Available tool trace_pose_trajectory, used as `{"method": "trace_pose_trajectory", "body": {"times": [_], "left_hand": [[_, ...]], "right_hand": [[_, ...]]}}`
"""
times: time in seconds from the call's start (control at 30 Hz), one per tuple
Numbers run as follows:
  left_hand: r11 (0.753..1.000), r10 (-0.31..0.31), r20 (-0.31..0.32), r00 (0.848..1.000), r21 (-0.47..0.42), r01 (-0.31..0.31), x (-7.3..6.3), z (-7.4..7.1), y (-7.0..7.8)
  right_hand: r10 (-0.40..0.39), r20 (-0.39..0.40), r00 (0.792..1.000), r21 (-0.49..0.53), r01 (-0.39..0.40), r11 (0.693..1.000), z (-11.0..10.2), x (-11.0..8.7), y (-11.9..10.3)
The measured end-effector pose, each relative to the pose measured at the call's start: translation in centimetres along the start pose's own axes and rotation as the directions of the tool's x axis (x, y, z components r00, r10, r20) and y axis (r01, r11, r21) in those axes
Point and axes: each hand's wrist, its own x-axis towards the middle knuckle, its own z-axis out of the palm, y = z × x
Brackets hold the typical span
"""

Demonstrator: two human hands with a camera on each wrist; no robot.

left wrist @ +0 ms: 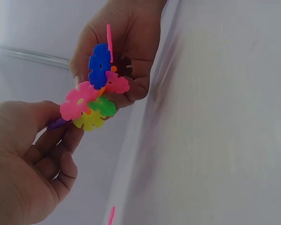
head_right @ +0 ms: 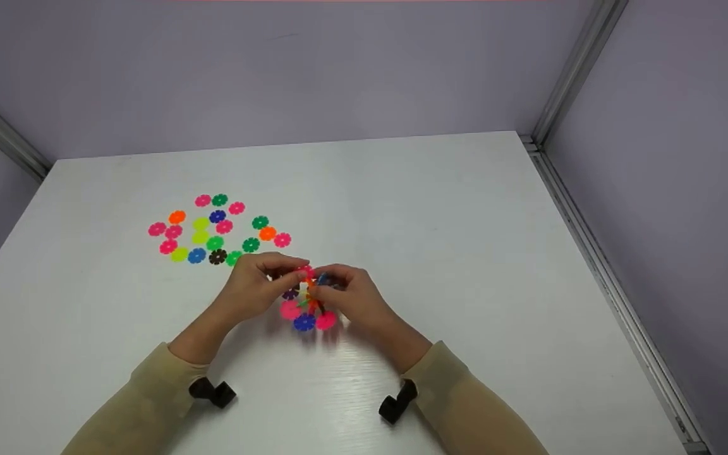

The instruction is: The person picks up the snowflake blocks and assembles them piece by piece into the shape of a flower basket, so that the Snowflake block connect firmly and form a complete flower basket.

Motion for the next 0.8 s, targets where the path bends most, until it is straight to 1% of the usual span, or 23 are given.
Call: {"method": "trace_pose_trajectory", "body": {"times": [0.07, 0.17, 0.27, 0.33, 0.43, 0.53, 0.6, 0.67, 0.73, 0.8], "left_hand": [[1.0, 0.0, -0.031, 1.0, -0.01, 0.0, 0.0, 0.0, 0.0], [0.999, -0.011, -0.095, 0.995, -0.036, 0.007, 0.1, -0.1, 0.0], [0.999, -0.028, -0.137, 0.99, -0.048, 0.022, 0.1, -0.2, 0.0], [0.998, -0.035, -0.134, 0.99, -0.053, 0.028, 0.2, -0.3, -0.1], [0.998, -0.04, -0.105, 0.994, -0.05, 0.035, 0.2, -0.4, -0.2], [0.999, -0.038, -0.086, 0.996, -0.033, 0.035, 0.1, -0.9, -0.4], [0.999, -0.039, -0.091, 0.995, -0.021, 0.037, 0.0, -1.6, -0.5], [0.999, -0.054, -0.112, 0.992, -0.007, 0.053, -0.1, -2.7, -0.7], [0.997, -0.069, -0.142, 0.987, 0.009, 0.071, -0.3, -4.3, -1.0], [0.995, -0.089, -0.178, 0.98, 0.031, 0.096, -0.3, -6.3, -1.6]], "right_hand": [[0.017, -0.006, 1.0, 0.052, -0.016, 0.999, 0.0, 0.0, -0.1], [0.051, -0.001, 0.999, 0.138, -0.051, 0.989, 0.1, 0.1, -0.3], [0.069, 0.002, 0.998, 0.18, -0.068, 0.981, 0.2, 0.2, -0.2], [0.07, -0.003, 0.998, 0.19, -0.068, 0.979, 0.2, 0.2, -0.1], [0.068, -0.013, 0.998, 0.207, -0.064, 0.976, 0.2, 0.3, 0.1], [0.081, -0.022, 0.996, 0.2, -0.075, 0.977, 0.3, 0.3, 0.1], [0.097, -0.031, 0.995, 0.182, -0.09, 0.979, 0.4, 0.2, 0.2], [0.115, -0.039, 0.993, 0.16, -0.108, 0.981, 0.5, 0.2, 0.1], [0.132, -0.045, 0.99, 0.152, -0.124, 0.981, 0.5, 0.1, 0.1], [0.14, -0.051, 0.989, 0.143, -0.132, 0.981, 0.6, 0.1, 0.0]]}}
